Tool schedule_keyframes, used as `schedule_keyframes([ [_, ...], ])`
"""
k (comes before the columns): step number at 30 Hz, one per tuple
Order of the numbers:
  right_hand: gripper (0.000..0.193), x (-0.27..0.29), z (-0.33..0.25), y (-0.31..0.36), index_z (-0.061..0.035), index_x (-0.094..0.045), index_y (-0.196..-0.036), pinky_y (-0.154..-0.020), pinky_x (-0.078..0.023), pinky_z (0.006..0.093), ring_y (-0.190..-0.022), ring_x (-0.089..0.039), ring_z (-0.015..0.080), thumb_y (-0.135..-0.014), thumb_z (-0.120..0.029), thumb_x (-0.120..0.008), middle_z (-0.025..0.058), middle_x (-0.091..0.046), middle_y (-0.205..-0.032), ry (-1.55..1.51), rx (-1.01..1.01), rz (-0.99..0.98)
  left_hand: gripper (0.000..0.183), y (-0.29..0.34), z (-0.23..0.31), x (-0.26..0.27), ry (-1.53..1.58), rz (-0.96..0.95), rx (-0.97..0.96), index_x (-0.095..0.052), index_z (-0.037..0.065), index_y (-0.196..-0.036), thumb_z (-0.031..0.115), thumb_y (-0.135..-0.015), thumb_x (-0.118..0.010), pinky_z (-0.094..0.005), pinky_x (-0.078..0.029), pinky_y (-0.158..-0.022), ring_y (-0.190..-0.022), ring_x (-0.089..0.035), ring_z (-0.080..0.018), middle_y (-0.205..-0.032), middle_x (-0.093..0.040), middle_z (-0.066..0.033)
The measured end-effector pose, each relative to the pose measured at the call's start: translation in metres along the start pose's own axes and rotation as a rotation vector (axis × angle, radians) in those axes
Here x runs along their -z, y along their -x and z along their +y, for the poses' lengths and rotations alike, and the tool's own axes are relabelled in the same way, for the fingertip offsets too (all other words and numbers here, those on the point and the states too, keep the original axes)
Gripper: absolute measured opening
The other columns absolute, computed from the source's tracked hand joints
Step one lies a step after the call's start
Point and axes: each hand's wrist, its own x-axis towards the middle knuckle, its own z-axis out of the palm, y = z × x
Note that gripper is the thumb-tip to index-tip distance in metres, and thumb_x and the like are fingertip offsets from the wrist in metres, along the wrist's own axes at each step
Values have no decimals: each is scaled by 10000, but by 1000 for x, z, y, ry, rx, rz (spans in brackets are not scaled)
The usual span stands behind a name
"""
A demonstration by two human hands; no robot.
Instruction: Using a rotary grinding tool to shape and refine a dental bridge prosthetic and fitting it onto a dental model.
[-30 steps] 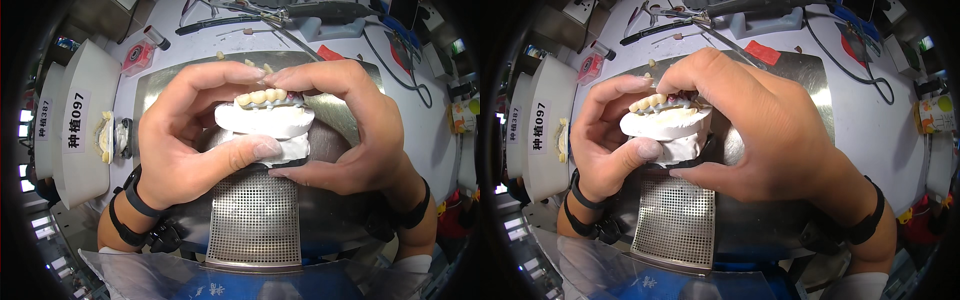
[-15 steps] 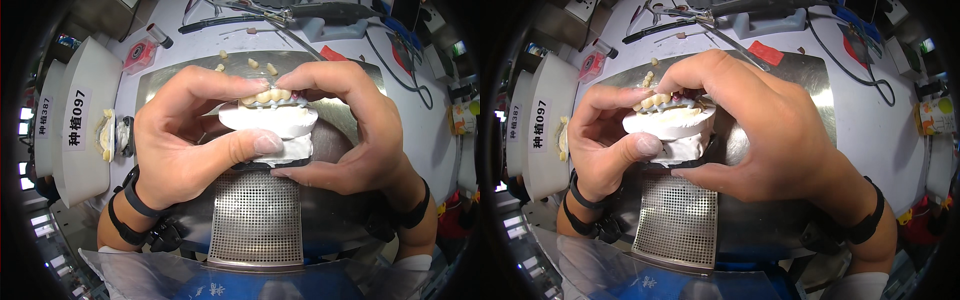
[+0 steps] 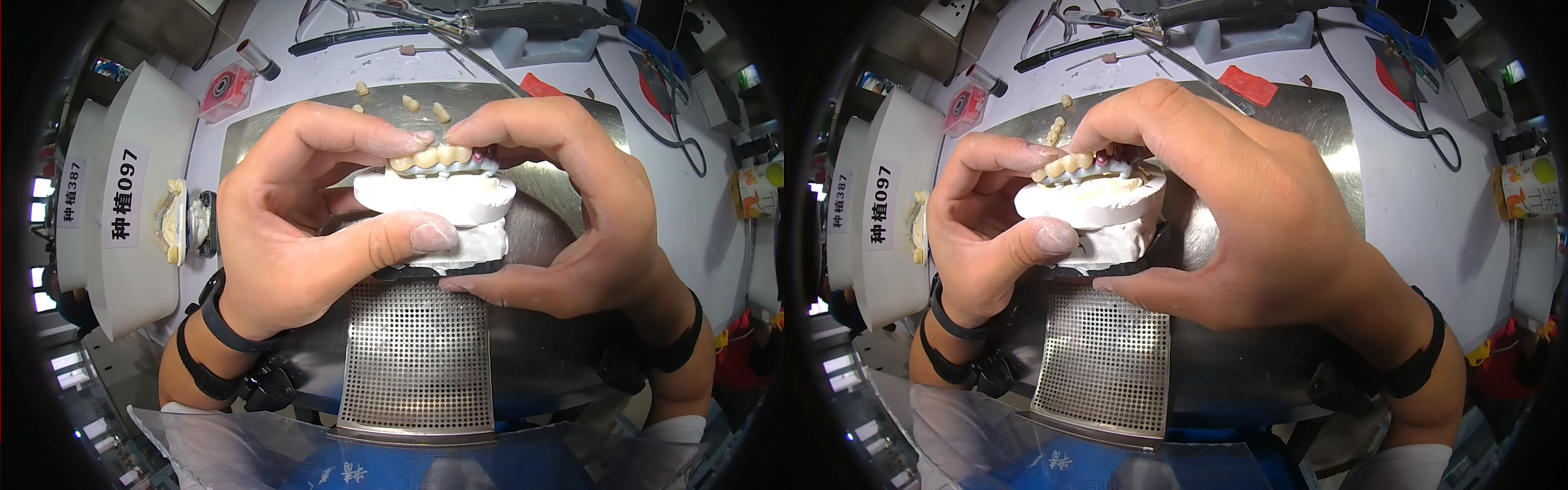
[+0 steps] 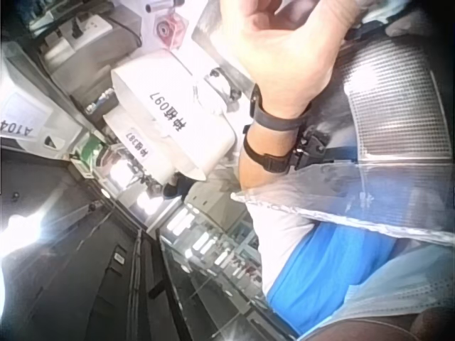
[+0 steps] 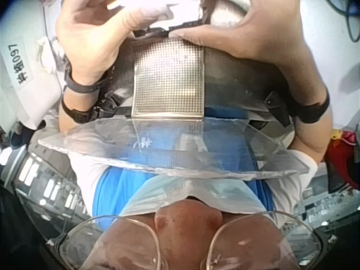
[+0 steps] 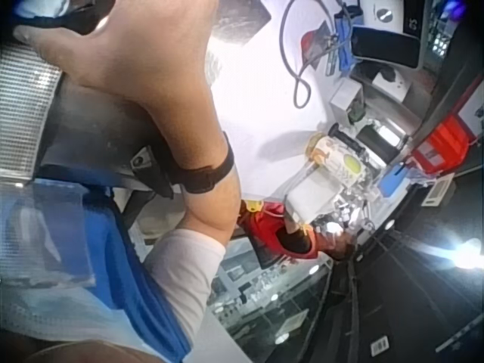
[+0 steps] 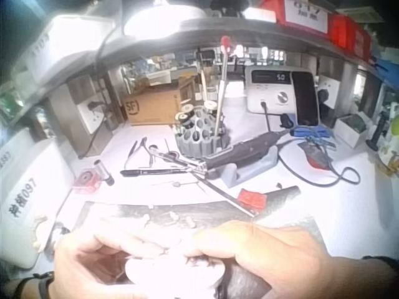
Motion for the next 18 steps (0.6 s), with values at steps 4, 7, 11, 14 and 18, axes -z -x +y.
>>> schedule_keyframes([
  [4, 766, -1, -1, -1, 24, -536, -1225, -837, -513, 296, -988, -627, 189, -580, -129, -920, 127, -611, -1137, 9, -9, -11, 501, 1, 0, 2, -8, -16, 7, -519, 9, -1148, 85, -753, -819, -316, -498, -916, -1023, -638, -197, -1097, -646, -140],
  [7, 755, 1, -3, 0, 21, -546, -1216, -836, -513, 295, -985, -629, 188, -578, -131, -919, 126, -615, -1131, 25, 1, -6, 516, 0, 1, 1, -29, -23, 3, -510, 1, -1156, 80, -750, -819, -316, -496, -922, -1034, -631, -193, -1103, -638, -137],
  [11, 734, 2, -4, -1, 16, -559, -1202, -840, -513, 297, -985, -630, 190, -581, -138, -920, 124, -617, -1131, 30, -6, -9, 539, 0, 2, 0, -32, -21, 15, -495, -9, -1176, 77, -751, -815, -314, -492, -928, -1048, -620, -188, -1111, -625, -134],
  [14, 735, 0, -1, -1, 14, -555, -1203, -840, -511, 297, -985, -629, 189, -584, -138, -919, 120, -616, -1132, 4, -13, -3, 533, 0, 2, 0, -23, -16, 35, -492, -11, -1183, 74, -759, -805, -312, -491, -928, -1042, -621, -188, -1110, -623, -134],
  [18, 741, -1, -1, 0, 13, -547, -1207, -844, -511, 298, -986, -627, 186, -584, -137, -919, 115, -614, -1135, -6, -27, 1, 527, 0, 2, -1, -27, -20, 34, -490, -13, -1185, 68, -764, -796, -311, -491, -927, -1040, -620, -188, -1113, -620, -135],
])
